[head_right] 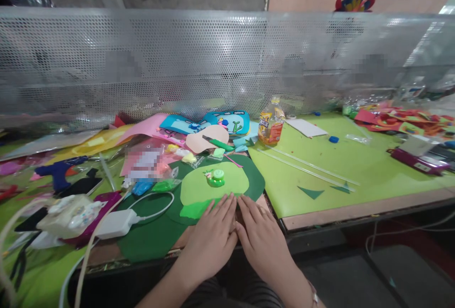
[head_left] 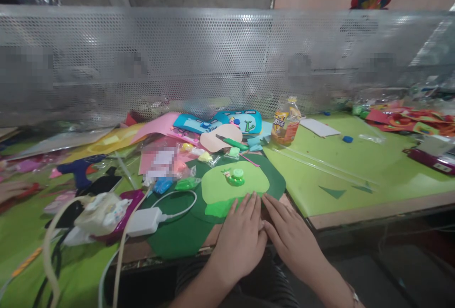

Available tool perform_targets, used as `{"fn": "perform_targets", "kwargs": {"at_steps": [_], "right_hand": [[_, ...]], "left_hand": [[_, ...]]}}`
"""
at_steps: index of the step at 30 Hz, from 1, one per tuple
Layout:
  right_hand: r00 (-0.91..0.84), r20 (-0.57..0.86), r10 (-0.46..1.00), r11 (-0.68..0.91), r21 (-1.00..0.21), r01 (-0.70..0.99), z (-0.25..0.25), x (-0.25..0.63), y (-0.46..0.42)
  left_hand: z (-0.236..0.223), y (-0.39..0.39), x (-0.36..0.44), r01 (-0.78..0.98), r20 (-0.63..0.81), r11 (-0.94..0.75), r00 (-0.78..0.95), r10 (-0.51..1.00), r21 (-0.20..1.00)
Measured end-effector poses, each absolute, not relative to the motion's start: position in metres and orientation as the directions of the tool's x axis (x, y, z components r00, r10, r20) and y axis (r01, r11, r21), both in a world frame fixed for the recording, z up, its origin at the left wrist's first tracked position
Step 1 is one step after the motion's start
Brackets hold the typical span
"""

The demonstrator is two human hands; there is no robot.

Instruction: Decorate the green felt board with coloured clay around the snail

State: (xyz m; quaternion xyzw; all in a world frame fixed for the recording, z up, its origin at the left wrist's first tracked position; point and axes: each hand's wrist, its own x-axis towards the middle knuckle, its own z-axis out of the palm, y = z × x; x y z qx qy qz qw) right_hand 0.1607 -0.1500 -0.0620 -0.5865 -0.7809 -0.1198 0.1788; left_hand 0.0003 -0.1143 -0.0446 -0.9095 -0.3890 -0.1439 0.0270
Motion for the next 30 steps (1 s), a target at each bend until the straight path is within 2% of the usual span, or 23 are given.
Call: {"fn": "perform_targets", "kwargs": {"at_steps": [11,19,25,30], "right_hand": [[-0.281,0.354,0.892,0.295,0.017,0.955,-0.056,0.158,-0.149],[-0.338,0.366,0.867,0.359,0.012,0.933,-0.045,0.162,-0.138],[-0.409,0.412,0.814,0.426,0.056,0.903,-0.039,0.158,-0.123],[-0.465,0.362,0.808,0.478,0.057,0.876,-0.043,0.157,-0.124]], "left_hand": [[-0.045,-0.116,0.002,0.757,0.249,-0.642,0.603,0.758,0.123],[-0.048,-0.116,0.003,0.760,0.264,-0.635,0.589,0.764,0.139],[-0.047,-0.117,0.001,0.758,0.272,-0.635,0.587,0.763,0.146],[-0.049,-0.116,0.002,0.789,0.282,-0.602,0.554,0.783,0.122]]}}
